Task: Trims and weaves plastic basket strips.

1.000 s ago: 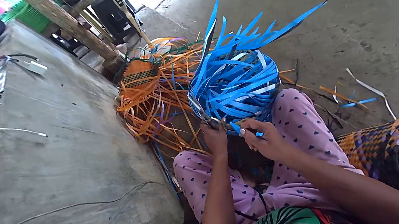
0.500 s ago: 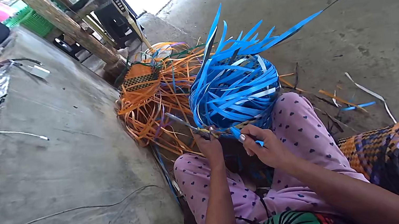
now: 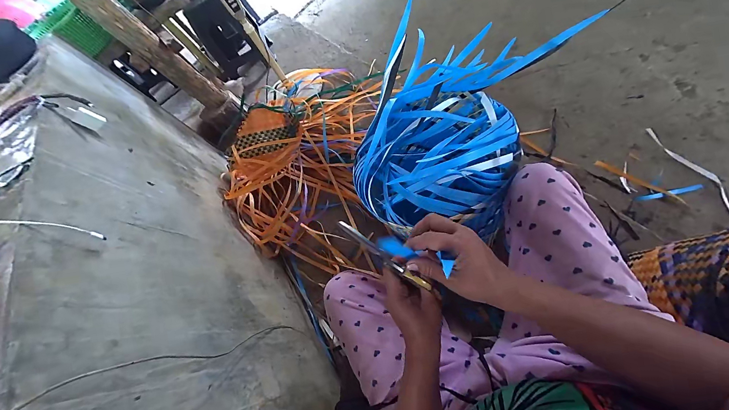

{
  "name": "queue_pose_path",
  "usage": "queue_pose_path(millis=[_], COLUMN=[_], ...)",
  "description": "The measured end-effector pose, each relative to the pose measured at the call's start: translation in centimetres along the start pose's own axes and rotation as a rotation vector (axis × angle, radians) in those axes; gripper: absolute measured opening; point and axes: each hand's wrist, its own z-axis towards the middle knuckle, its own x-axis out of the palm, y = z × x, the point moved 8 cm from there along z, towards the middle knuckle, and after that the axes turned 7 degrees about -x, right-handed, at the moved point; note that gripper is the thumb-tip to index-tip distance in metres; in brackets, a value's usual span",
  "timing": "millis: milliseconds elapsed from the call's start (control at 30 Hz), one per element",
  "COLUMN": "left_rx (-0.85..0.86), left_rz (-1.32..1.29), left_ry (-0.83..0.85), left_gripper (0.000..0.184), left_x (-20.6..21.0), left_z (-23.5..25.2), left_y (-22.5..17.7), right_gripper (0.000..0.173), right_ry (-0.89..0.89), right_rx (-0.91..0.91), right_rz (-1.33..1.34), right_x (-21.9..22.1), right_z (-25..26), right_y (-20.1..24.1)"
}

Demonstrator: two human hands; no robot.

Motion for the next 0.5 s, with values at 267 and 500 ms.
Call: queue_pose_path(millis=[267, 500], left_rx=[0.088, 0.027], left_rz=[0.168, 0.424], left_ry=[0.198, 0.310], left_gripper=[0.044, 0.069], left_x=[-1.4, -1.5], left_z=[-2.7, -4.4], left_y=[0.6, 1.3], right_gripper=[0.021, 0.028], right_ry=[0.008, 0.059], right_rx=[0.084, 0.067], right_rz=[0.098, 0.090], right_x=[-1.0, -0.2], right_z=[-0.1, -0.3], right_y=[-1.0, -0.5])
